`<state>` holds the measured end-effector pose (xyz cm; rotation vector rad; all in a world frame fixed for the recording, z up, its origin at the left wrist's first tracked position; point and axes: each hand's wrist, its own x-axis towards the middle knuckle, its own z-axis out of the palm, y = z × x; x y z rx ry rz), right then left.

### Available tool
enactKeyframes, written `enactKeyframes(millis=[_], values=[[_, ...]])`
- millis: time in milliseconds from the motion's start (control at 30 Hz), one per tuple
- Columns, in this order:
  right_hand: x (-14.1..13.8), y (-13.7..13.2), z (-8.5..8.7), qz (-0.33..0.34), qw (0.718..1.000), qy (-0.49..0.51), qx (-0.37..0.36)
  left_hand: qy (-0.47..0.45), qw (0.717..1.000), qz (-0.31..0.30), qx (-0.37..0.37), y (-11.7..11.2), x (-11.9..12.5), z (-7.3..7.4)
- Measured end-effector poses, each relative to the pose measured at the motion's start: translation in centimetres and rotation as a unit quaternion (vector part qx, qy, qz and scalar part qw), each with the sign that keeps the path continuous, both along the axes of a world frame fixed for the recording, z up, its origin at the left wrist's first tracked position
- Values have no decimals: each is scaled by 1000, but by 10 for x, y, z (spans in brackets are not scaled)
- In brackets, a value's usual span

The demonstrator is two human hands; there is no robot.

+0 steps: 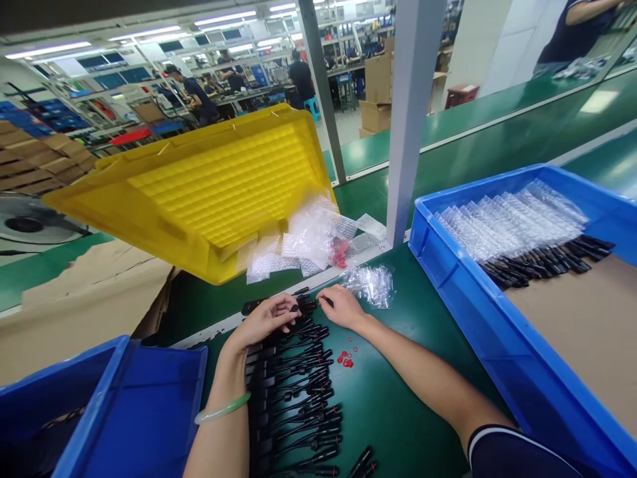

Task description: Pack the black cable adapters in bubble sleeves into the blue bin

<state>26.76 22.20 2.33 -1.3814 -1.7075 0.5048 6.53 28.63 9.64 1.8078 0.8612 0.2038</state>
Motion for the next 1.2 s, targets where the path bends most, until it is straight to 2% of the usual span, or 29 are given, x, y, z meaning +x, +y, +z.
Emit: enactKeyframes(millis=[67,467,733,867,1033,1200], values=[[0,0,0,0,1000,-1,-3,-55,997,15,-57,0,-1,2],[1,-1,6,2,1000,-8,-12,-113,990,45,-69,4,-6,-3],[5,-5,13,-3,999,-36,-17,-100,991,53,-65,3,-1,-4],[18,-24,27,14,996,-84,-36,-86,995,39,-37,6,2,-8],[31,-70,36,64,980,-165,-92,-73,997,25,-21,7,4,-11],[24,-97,30,19,967,-218,-127,-65,997,41,-24,6,7,-14]])
